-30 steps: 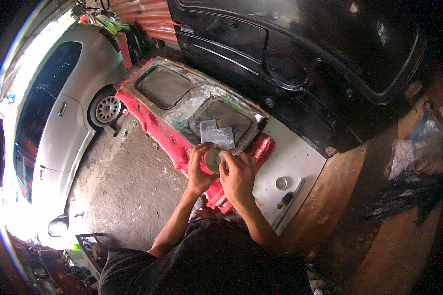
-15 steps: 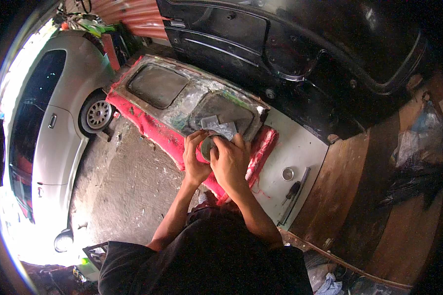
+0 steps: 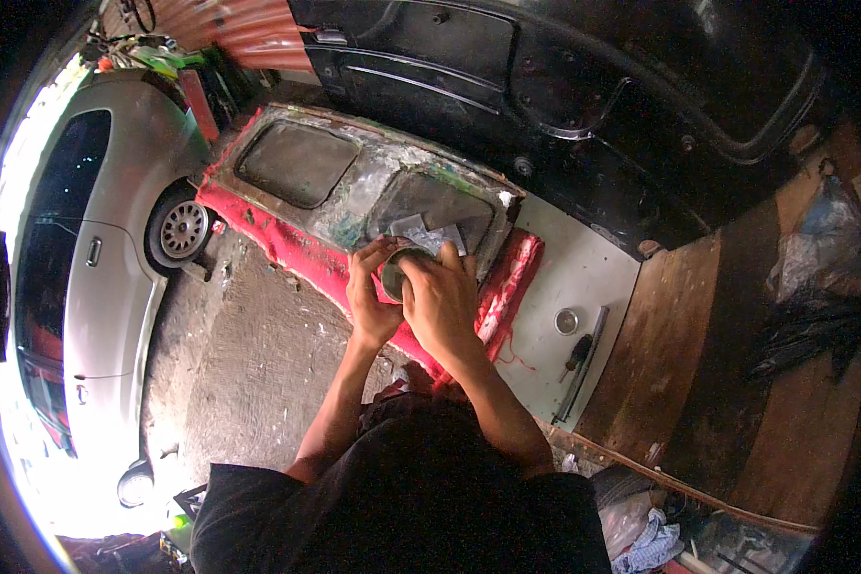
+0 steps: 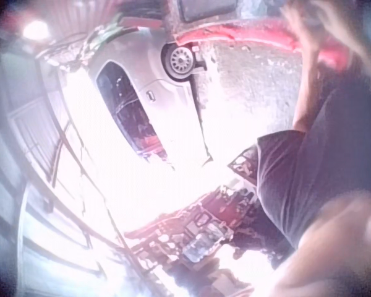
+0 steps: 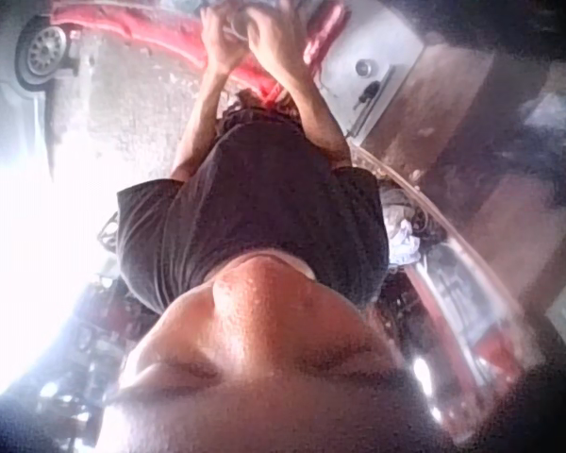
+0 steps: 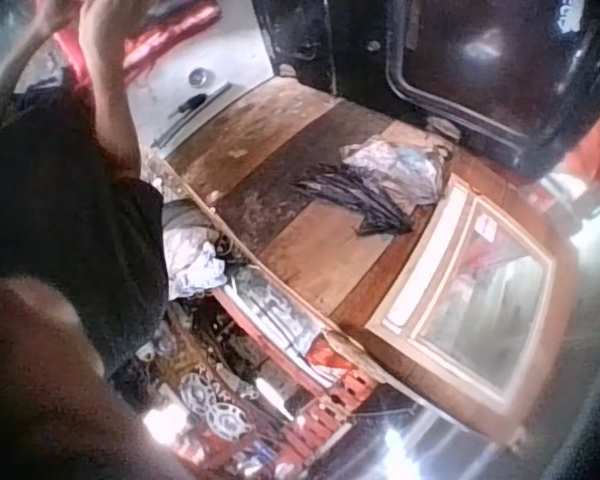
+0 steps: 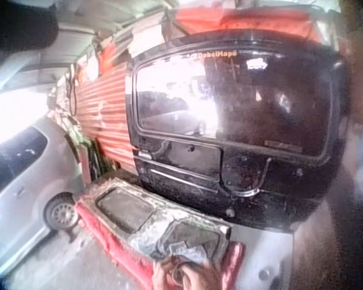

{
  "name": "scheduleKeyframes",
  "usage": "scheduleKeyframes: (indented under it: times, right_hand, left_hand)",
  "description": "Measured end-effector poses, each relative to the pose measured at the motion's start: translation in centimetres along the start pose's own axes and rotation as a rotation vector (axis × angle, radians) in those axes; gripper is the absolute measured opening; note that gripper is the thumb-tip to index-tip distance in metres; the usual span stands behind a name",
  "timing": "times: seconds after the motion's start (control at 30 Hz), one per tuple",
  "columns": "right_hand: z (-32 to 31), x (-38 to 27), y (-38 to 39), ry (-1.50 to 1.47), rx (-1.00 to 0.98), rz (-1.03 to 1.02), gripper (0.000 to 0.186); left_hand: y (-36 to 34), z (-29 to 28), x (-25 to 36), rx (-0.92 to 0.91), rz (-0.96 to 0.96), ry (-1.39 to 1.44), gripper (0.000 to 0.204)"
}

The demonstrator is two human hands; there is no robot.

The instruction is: The person scoops a white paste from a plastic container using a small spatula and spreads it onto a red car door panel. They repeatedly apply and smooth the filler across the surface, occasionally dipping the spatula into a small can to add more material.

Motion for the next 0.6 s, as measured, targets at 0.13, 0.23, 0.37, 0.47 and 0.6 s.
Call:
scheduleKeyframes:
  times: [0.13, 0.23, 0.37, 0.47, 0.6]
  right_hand:
    - [-0.3, -0.2, 0.2, -0.021, -0.023, -0.049, 0.019]
    - [-0.4, 0.3, 0.5, -0.039, -0.031, -0.08, 0.019]
    - [-1.1, 0.2, 0.8, -0.02, -0.01, -0.013, 0.017]
    - [-1.6, -0.3, 1.0, 0.007, 0.038, 0.054, 0.017]
    - [-1.9, -0.2, 1.2, 0.003, 0.133, 0.1, 0.016]
  left_hand:
    - [0.0, -0.3, -0.2, -0.017, 0.005, 0.0, 0.064]
    - [0.2, -0.3, 0.1, -0.033, -0.028, 0.022, 0.066]
    - [0.4, -0.1, 0.4, -0.055, -0.033, 0.02, 0.063]
    - [0.5, 0.4, 0.9, -0.049, -0.031, 0.011, 0.061]
    - [0.7, 0.8, 1.5, -0.013, -0.062, 0.034, 0.059]
Point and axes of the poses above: each hand's wrist, its own y-axis away from the middle knuckle, its own z-axis out of the palm, x = y × z, the point moved 1 cm from there along -y, towards the middle knuckle, and after that the axes turned 2 degrees about -z, right-handed, at the moved point
